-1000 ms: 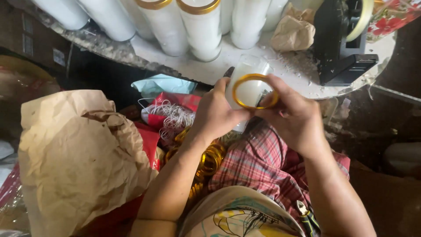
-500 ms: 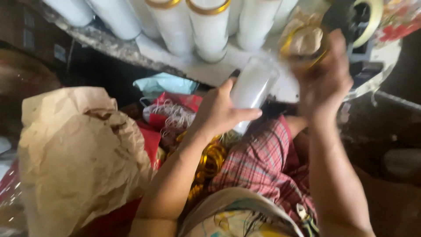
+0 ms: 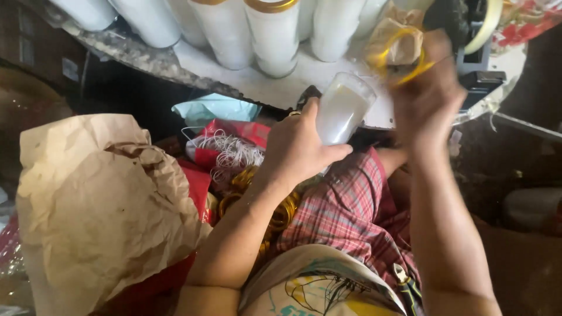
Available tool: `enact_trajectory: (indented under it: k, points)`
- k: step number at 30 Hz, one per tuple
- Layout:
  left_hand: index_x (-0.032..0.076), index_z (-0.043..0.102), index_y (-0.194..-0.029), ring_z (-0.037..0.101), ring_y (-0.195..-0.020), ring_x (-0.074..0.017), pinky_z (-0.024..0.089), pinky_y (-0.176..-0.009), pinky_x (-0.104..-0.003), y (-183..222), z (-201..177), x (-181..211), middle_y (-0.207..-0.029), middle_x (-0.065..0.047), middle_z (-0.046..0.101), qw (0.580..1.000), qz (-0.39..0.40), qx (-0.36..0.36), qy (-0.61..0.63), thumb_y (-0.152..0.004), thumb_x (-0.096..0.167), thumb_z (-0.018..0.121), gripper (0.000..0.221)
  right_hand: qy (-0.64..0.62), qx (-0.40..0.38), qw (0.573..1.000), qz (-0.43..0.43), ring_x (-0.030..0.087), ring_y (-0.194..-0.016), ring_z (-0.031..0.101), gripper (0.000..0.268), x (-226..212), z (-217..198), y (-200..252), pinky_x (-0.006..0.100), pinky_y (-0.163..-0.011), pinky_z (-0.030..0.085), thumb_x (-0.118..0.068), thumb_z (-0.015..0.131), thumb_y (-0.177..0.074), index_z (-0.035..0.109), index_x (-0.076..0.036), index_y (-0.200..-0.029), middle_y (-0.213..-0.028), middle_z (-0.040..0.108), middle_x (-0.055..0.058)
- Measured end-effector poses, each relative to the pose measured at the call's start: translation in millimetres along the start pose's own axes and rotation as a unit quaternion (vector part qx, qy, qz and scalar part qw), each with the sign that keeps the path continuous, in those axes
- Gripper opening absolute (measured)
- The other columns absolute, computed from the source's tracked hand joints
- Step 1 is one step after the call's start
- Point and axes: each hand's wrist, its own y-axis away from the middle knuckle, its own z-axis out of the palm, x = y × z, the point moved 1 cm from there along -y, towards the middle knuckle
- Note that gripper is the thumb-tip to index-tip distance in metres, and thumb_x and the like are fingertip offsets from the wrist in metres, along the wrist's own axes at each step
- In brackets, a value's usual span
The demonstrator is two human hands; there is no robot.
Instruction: Placing decorative gold rings onto the top rims of tall white candles and occasionally filling them with liquid.
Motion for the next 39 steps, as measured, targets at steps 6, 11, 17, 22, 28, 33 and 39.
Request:
enact_trajectory:
  k: [6,11,17,22,28,33,39]
  points:
    - [-0.009,0.039,-0.147,0.077,-0.069,-0.025,0.065,-0.065,-0.034,7,5,6,-0.085,-0.013,0.077,0.997,0.057,0.042,0.042,-0.072,0.049,0.086,0.106,-0.103,-0.176,0.951,0.233,0.011,-0.071,0.049,0.076,-39,-8,27,0.026,-0.066,0.046,-0.007,0.086,-0.085,0.052,0.001,-0.152,-0.081,0.057,0.004]
    - [-0.001,0.05,-0.138,0.077,-0.084,-0.0309,0.062,-0.069,-0.04,9,2,2,-0.102,-0.019,0.076,1.0,0.019,0.018,0.001,-0.07,0.054,0.085,0.094,-0.021,0.022,0.999,0.027,0.033,-0.11,0.068,0.052,15,-7,21,0.037,-0.09,0.061,0.025,0.084,-0.099,0.053,0.011,-0.138,-0.132,0.06,0.023]
    - [0.01,0.061,-0.121,0.075,-0.086,-0.0264,0.058,-0.062,-0.037,5,-22,3,-0.104,-0.009,0.078,0.988,-0.071,-0.058,0.123,-0.064,0.057,0.077,0.076,-0.101,-0.077,0.983,0.129,0.024,-0.092,0.063,0.065,7,-3,34,0.032,-0.074,0.059,0.01,0.081,-0.092,0.05,0.005,-0.149,-0.114,0.057,0.013]
    - [0.006,0.057,-0.133,0.076,-0.091,-0.0222,0.063,-0.063,-0.027,4,-19,-10,-0.113,-0.01,0.075,0.964,-0.125,-0.085,0.218,-0.057,0.056,0.076,0.093,-0.184,-0.015,0.98,0.073,0.025,-0.086,0.066,0.057,17,-1,37,0.035,-0.075,0.063,0.022,0.064,-0.104,0.038,0.002,-0.151,-0.131,0.054,0.022]
    - [0.0,0.053,-0.132,0.077,-0.092,-0.026,0.068,-0.066,-0.033,5,-2,-30,-0.114,-0.015,0.073,0.928,-0.127,-0.068,0.343,-0.055,0.05,0.079,0.096,-0.067,0.048,0.996,0.024,0.03,-0.095,0.059,0.024,45,-7,37,0.039,-0.076,0.055,0.031,0.08,-0.095,0.063,0.019,-0.106,-0.141,0.057,0.027]
    - [0.008,0.049,-0.133,0.069,-0.103,-0.028,0.067,-0.077,-0.039,-8,27,-31,-0.117,-0.013,0.066,0.84,0.117,0.05,0.527,-0.077,0.041,0.081,0.073,-0.216,0.057,0.962,0.156,0.023,-0.072,0.063,0.059,44,-22,64,0.035,-0.071,0.061,0.019,0.061,-0.112,0.041,-0.006,-0.162,-0.096,0.067,0.024]
    - [0.002,0.049,-0.134,0.068,-0.108,-0.0294,0.066,-0.08,-0.032,-63,63,-9,-0.122,-0.015,0.067,0.88,0.223,0.205,0.366,-0.068,0.021,0.091,0.081,-0.173,0.184,0.912,0.324,0.014,-0.048,0.047,0.032,32,-34,31,0.026,-0.048,0.042,-0.001,0.052,-0.102,0.069,-0.003,-0.129,-0.067,0.056,0.007]
